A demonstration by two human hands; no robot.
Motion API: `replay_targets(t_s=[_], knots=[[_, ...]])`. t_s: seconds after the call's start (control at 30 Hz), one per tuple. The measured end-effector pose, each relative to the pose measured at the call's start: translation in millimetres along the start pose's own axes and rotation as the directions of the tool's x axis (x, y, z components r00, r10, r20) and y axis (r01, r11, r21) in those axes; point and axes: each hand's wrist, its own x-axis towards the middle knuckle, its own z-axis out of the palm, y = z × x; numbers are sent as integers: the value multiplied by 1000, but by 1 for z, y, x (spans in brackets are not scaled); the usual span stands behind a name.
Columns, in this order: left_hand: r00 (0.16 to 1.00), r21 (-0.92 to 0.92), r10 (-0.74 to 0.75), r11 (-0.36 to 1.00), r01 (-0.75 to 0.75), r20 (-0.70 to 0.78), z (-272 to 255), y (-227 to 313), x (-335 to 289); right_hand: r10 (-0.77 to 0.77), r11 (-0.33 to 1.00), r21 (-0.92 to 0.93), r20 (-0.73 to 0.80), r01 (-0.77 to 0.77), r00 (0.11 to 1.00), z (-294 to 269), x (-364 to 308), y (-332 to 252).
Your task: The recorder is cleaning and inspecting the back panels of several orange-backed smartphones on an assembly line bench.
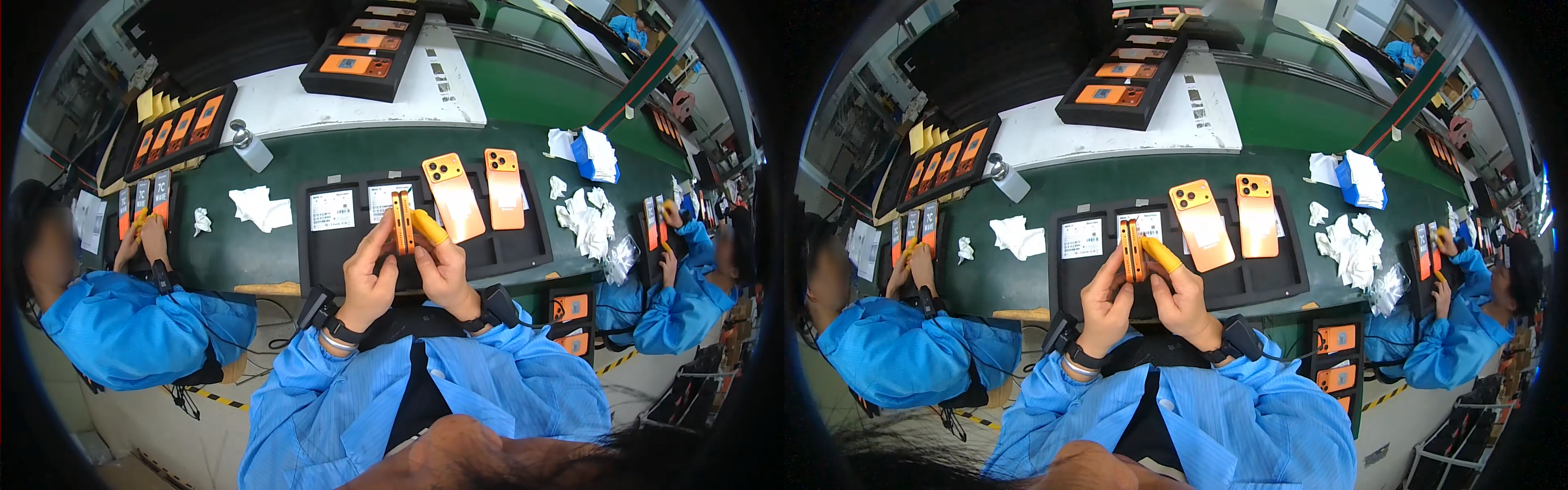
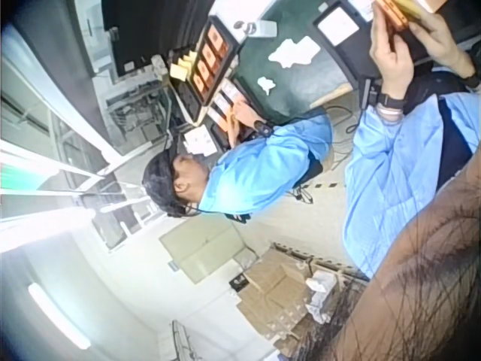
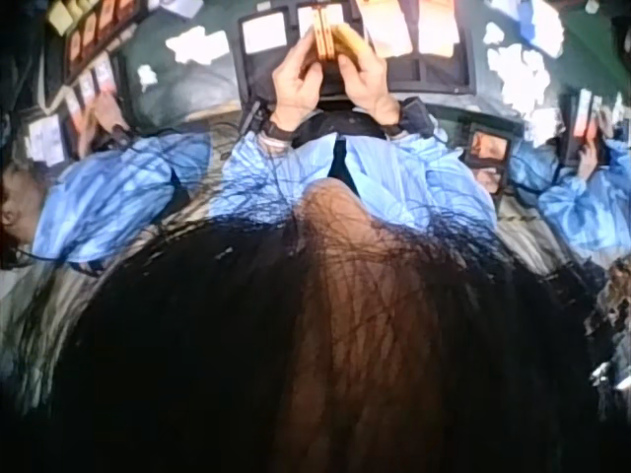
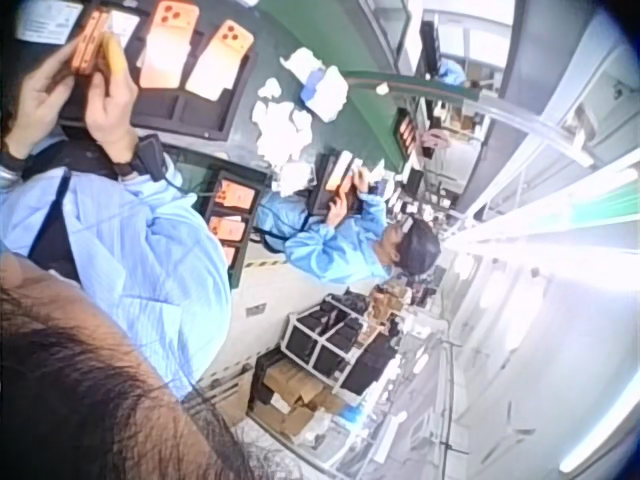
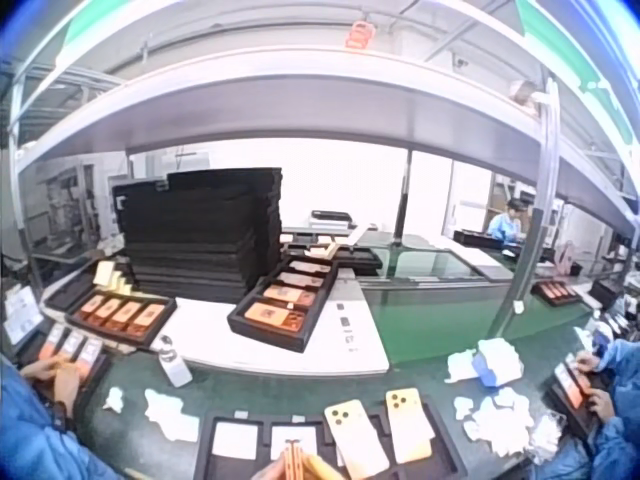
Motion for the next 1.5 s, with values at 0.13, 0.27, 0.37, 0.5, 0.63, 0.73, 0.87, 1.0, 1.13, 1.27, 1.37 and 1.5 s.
replay_targets(t_s=[0.13,0.27,0.37,0.5,0.63,0.73,0.87,1.0,1.13,1.27,1.37,1.5], knots=[[1000,3,2,1000,-2,5,0,2,0,29,1000,4,0,-29,1000,0,-1,-1],[1000,30,19,999,-20,13,-1,3,-1,38,999,11,-8,-38,999,1,-2,-2],[999,51,34,998,-35,13,-3,4,0,29,999,16,-11,-28,1000,2,-1,-2],[999,51,40,998,-41,13,-5,17,8,40,999,20,-18,-40,999,2,1,-6],[997,184,69,980,-74,33,-11,27,14,30,999,-15,-7,-30,1000,-1,4,-7],[988,358,122,922,-148,94,-13,29,14,-10,998,-68,3,10,1000,-4,5,-7],[978,477,176,854,-207,109,-12,37,18,33,999,-31,-10,-34,999,0,4,-7],[970,471,214,847,-244,117,-8,39,19,54,998,17,-62,-53,997,3,9,-17],[971,445,205,863,-239,124,-6,30,18,4,1000,-29,-40,-5,999,-1,10,-15],[984,230,131,961,-157,124,-6,19,21,-44,990,-133,4,44,999,-4,11,-18],[975,186,143,967,-175,173,-8,15,25,-55,988,-144,-21,51,998,-5,11,-18],[974,51,134,988,-146,185,-11,5,33,-26,989,-147,1,26,1000,-5,10,-23]])
